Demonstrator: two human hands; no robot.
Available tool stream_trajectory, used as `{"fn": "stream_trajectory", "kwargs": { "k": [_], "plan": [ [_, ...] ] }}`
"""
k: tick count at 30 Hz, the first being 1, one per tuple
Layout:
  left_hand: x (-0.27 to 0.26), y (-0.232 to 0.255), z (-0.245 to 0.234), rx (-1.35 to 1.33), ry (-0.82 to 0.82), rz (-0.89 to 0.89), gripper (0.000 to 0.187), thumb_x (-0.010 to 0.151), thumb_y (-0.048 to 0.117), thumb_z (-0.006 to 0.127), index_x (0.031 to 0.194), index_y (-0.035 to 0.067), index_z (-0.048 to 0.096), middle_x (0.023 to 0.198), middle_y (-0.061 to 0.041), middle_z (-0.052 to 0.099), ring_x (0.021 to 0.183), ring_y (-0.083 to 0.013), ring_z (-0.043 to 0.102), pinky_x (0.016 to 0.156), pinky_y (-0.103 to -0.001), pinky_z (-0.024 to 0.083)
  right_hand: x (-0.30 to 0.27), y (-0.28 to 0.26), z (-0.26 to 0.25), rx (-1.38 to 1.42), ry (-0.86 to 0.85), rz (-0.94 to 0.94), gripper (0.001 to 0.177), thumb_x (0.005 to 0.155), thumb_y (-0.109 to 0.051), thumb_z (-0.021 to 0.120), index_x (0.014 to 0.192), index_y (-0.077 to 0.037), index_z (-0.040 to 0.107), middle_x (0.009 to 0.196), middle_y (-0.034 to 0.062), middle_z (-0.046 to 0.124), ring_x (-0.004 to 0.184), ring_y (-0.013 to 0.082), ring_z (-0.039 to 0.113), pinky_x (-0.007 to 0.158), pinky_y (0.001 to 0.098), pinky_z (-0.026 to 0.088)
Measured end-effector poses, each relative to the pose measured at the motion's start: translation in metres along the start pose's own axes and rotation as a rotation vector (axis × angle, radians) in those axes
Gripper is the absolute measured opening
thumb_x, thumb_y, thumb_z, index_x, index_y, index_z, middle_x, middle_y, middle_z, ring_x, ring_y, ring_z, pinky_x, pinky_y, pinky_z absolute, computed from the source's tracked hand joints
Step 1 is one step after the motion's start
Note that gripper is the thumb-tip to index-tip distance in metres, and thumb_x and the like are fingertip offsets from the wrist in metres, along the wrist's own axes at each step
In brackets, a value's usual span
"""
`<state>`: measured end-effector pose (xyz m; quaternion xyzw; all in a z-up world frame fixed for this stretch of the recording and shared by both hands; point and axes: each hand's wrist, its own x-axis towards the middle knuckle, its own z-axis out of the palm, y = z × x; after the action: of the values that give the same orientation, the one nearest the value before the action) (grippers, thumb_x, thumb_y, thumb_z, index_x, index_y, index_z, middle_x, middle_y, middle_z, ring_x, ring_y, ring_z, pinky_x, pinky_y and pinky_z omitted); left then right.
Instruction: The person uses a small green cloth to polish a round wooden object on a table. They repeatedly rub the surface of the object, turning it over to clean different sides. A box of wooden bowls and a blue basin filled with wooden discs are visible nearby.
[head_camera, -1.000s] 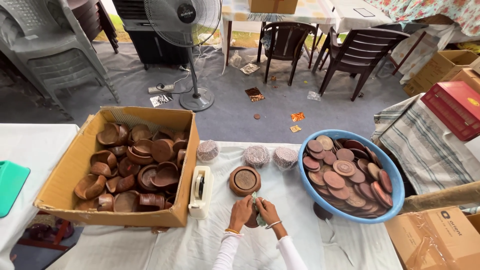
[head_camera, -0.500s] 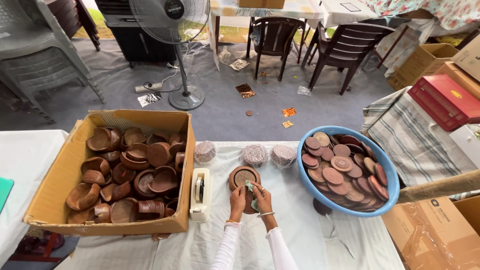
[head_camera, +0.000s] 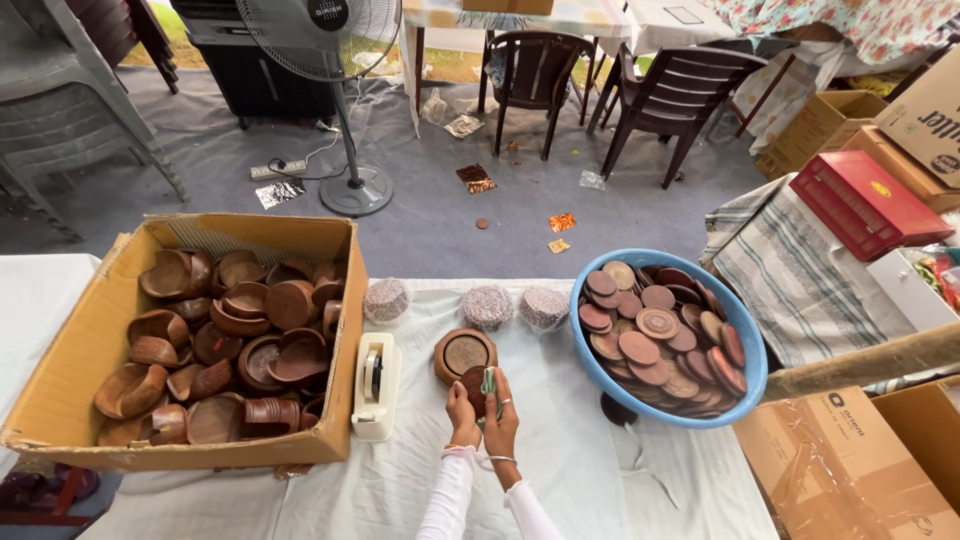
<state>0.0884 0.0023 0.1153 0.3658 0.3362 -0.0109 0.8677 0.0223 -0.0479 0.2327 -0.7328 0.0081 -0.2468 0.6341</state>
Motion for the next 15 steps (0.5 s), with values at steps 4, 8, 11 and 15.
{"fn": "stream_trajectory", "kwargs": {
  "k": [4,8,11,15],
  "plan": [
    [0.000,-0.002,-0.004,0.248,-0.117,0.156,0.043,0.110,0.031,0.041,0.129,-0.001,0.062,0.126,-0.017,0.068,0.109,-0.0279,0.065,0.089,-0.039,0.056,0.009,0.010,-0.016,-0.042,-0.015,-0.033,0.044,0.102,-0.011,0.054,0.145,-0.005,0.056,0.148,0.0126,0.058,0.135,0.0263,0.056,0.109,0.0348,0.044],
    [0.005,0.013,-0.002,0.769,-0.097,0.485,0.040,0.106,0.032,0.046,0.124,0.003,0.066,0.119,-0.018,0.071,0.107,-0.0324,0.067,0.091,-0.040,0.052,0.028,0.049,-0.025,0.028,-0.073,0.156,0.036,0.103,-0.012,0.055,0.137,-0.007,0.066,0.133,0.0090,0.071,0.121,0.0181,0.066,0.102,0.0304,0.051],
    [0.017,0.015,-0.010,1.027,-0.216,0.509,0.038,0.104,0.032,0.051,0.114,0.001,0.070,0.110,-0.022,0.073,0.103,-0.0357,0.068,0.086,-0.043,0.053,0.047,0.084,-0.034,0.112,-0.290,0.232,0.035,0.103,-0.012,0.056,0.134,-0.004,0.070,0.124,0.0078,0.076,0.111,0.0134,0.066,0.098,0.0277,0.051],
    [0.017,0.009,-0.018,1.001,-0.310,0.355,0.036,0.105,0.031,0.053,0.108,0.000,0.070,0.098,-0.019,0.074,0.087,-0.0285,0.070,0.079,-0.041,0.053,0.062,0.120,-0.039,0.326,-0.689,0.626,0.035,0.106,-0.013,0.060,0.137,-0.002,0.071,0.114,0.0026,0.071,0.094,0.0078,0.058,0.084,0.0237,0.049]
  ]
}}
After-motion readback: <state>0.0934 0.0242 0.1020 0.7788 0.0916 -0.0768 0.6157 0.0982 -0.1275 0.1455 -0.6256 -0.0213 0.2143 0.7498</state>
